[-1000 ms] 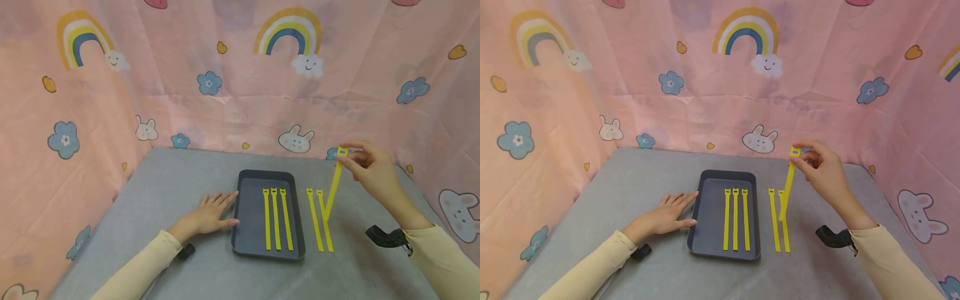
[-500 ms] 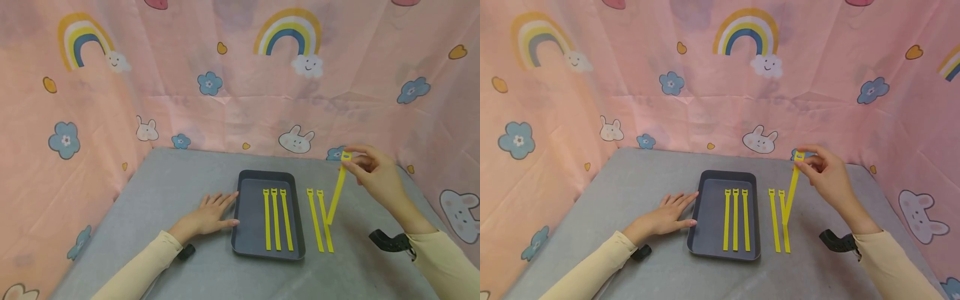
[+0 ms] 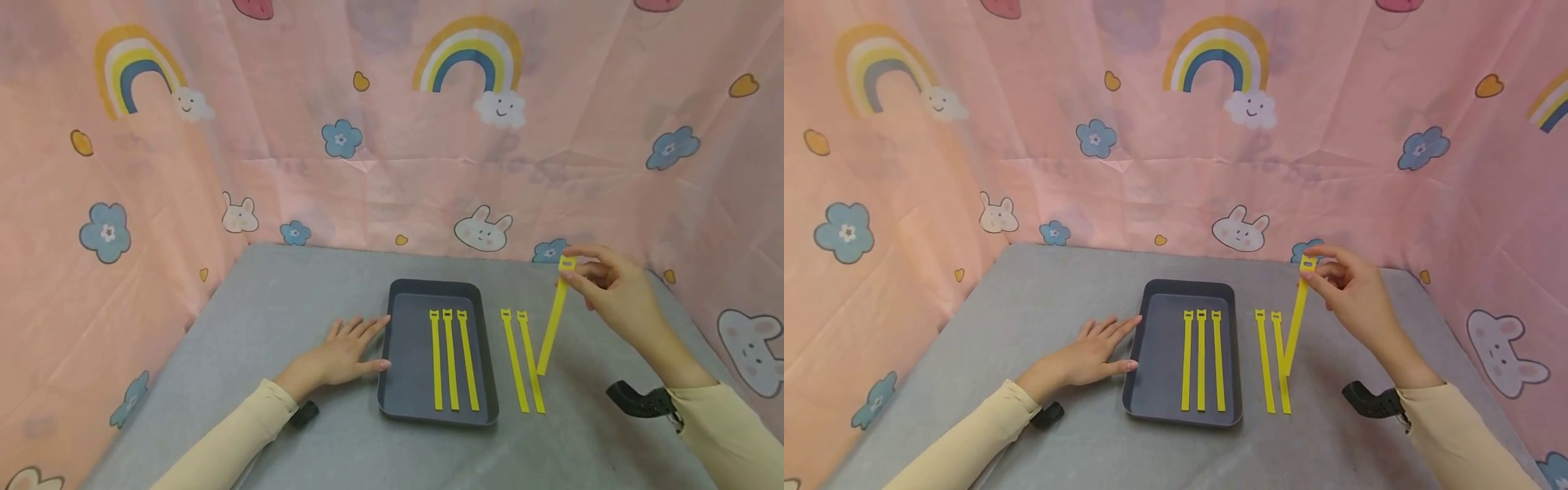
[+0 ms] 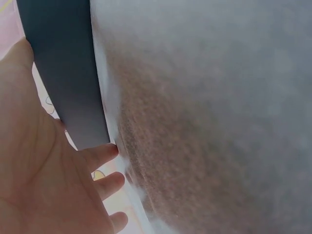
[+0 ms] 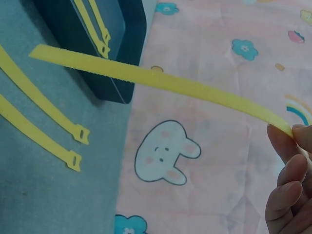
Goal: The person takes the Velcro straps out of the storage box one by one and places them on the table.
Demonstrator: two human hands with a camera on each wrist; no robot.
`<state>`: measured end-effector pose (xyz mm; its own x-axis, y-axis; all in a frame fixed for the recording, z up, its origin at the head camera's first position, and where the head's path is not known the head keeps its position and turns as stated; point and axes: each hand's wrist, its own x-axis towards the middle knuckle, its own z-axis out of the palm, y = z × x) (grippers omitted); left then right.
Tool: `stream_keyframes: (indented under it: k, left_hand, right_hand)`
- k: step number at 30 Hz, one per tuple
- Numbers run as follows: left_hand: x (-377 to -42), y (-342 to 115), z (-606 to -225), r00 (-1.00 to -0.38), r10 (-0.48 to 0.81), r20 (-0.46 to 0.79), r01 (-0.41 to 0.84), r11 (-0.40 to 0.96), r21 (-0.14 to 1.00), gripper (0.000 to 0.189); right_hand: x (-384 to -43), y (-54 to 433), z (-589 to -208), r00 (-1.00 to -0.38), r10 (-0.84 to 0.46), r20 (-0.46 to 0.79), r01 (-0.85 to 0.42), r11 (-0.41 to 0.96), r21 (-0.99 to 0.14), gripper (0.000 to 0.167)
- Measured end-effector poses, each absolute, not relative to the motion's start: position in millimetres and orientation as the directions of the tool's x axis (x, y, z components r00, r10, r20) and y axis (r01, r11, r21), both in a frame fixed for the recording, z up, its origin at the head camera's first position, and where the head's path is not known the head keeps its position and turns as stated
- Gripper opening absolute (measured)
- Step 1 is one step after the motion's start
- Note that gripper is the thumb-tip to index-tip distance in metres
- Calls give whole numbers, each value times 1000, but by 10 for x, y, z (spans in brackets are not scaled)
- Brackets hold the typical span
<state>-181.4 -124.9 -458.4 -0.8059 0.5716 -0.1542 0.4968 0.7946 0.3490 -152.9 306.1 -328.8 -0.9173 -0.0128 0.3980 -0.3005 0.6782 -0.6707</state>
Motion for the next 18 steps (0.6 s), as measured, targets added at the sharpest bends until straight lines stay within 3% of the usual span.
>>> stream_keyframes:
  k: [18]
  left_hand:
    - [-1788, -1245, -4505, -797, 584, -154, 514, 790, 334, 86]
  right_hand:
    - [-1427, 3186, -3434, -930, -12, 367, -275, 686, -673, 32]
